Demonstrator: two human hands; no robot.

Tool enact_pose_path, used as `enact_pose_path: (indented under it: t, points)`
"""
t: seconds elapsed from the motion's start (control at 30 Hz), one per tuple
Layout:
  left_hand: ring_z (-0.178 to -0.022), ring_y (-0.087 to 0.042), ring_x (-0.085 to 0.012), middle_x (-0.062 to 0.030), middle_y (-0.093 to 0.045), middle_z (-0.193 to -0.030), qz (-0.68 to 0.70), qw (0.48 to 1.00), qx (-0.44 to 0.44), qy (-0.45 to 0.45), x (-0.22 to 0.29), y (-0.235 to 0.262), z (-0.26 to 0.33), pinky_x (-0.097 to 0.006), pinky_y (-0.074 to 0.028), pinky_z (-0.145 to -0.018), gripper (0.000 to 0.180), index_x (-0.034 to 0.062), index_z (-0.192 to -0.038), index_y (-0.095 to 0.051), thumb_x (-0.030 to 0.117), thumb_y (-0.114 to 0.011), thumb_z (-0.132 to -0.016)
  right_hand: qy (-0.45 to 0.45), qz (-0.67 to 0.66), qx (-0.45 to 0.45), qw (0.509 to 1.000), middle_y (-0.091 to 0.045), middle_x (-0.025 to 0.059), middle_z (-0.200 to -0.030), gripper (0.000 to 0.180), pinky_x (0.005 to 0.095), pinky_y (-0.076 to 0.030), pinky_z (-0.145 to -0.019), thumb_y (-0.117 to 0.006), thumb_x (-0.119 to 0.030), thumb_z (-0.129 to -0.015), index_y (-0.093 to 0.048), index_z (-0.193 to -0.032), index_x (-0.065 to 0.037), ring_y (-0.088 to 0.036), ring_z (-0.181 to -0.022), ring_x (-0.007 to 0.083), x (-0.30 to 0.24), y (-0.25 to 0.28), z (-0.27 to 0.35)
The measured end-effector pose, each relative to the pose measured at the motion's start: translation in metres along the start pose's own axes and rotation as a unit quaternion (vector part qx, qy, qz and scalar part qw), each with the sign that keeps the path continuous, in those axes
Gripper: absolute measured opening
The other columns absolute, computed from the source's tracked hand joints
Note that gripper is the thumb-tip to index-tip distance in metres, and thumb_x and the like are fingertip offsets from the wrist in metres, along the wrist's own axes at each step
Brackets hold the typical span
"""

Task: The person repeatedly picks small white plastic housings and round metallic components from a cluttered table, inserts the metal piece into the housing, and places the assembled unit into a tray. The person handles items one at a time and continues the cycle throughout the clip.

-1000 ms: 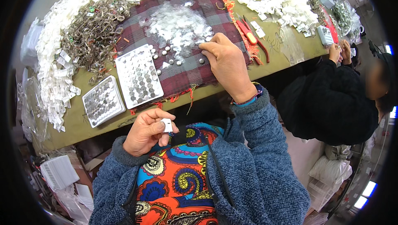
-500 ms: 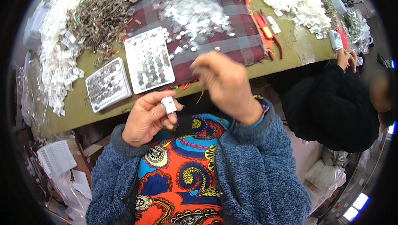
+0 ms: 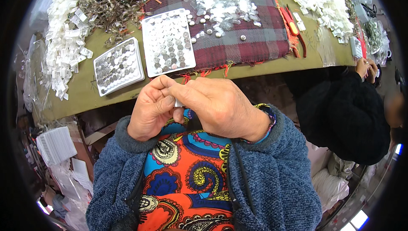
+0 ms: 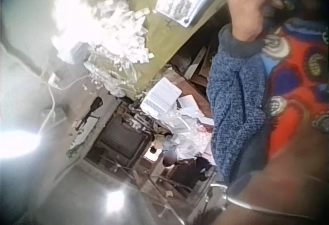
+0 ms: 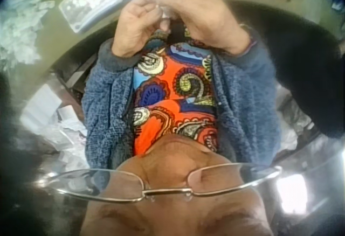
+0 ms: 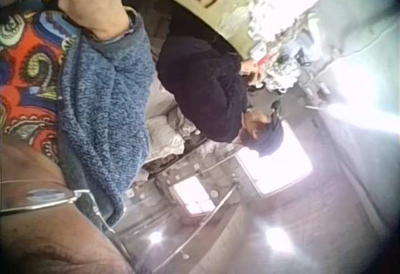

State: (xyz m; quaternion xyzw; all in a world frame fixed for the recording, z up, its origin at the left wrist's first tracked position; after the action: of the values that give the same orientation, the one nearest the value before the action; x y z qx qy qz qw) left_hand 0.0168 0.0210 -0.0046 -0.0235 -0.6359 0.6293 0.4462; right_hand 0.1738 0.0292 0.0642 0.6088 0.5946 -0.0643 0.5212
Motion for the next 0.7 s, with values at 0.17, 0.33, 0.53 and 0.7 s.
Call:
enact_pose_path:
  t: [0.17,0.33,0.53,0.7]
  points:
    - [-0.077,-0.067,-0.0180,-0.0159,-0.069,-0.098,-0.007,1.000,-0.008,0.023,-0.004,0.000,-0.004,-0.029,-0.058,-0.069,0.015,-0.0005,-0.111,-0.057,0.004,-0.061,-0.097,-0.017,0.013,-0.029,0.999,-0.062,0.0108,-0.076,0.048,0.0354,-0.049,-0.056,-0.064,0.010,-0.072,-0.063,-0.120,0.004,-0.063,-0.064,0.0266,0.001,0.005,-0.001]
    - [-0.075,-0.067,-0.0175,-0.0158,-0.069,-0.098,-0.086,0.996,0.028,0.008,-0.005,0.003,-0.004,-0.029,-0.058,-0.068,0.015,-0.0004,-0.110,-0.056,0.003,-0.061,-0.097,-0.087,0.011,-0.040,0.995,-0.065,0.0111,-0.080,0.040,0.0304,-0.052,-0.060,-0.065,0.009,-0.080,-0.062,-0.120,0.004,-0.066,-0.067,0.0195,0.004,0.003,0.003]
    - [-0.076,-0.068,-0.0176,-0.0156,-0.068,-0.098,-0.015,1.000,0.013,-0.013,0.000,0.005,0.006,-0.029,-0.059,-0.069,0.018,-0.0016,-0.114,-0.055,0.002,-0.061,-0.097,-0.265,-0.171,0.022,0.949,-0.066,0.0090,-0.085,0.013,0.0251,-0.054,-0.064,-0.062,0.009,-0.090,-0.063,-0.102,0.005,-0.067,-0.073,0.0134,0.011,-0.010,0.015]
    - [-0.071,-0.068,-0.0184,-0.0183,-0.070,-0.097,-0.055,0.997,0.042,-0.034,0.000,0.012,0.021,-0.028,-0.056,-0.065,0.021,-0.0014,-0.113,-0.056,0.007,-0.065,-0.095,-0.270,-0.162,0.042,0.948,-0.062,0.0104,-0.081,0.008,0.0281,-0.053,-0.059,-0.063,0.010,-0.087,-0.062,-0.092,0.003,-0.066,-0.067,0.0164,0.004,-0.026,0.014]
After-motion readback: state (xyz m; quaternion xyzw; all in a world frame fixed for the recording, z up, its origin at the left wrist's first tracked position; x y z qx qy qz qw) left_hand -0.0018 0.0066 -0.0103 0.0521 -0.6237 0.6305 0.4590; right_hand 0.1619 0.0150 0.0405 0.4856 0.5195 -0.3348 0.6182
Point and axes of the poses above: each hand's wrist, its own z-axis away from the middle knuckle, its own y-axis out of the back of the hand, x = y × z, the point moved 4 cm from there along -z, towards the middle knuckle
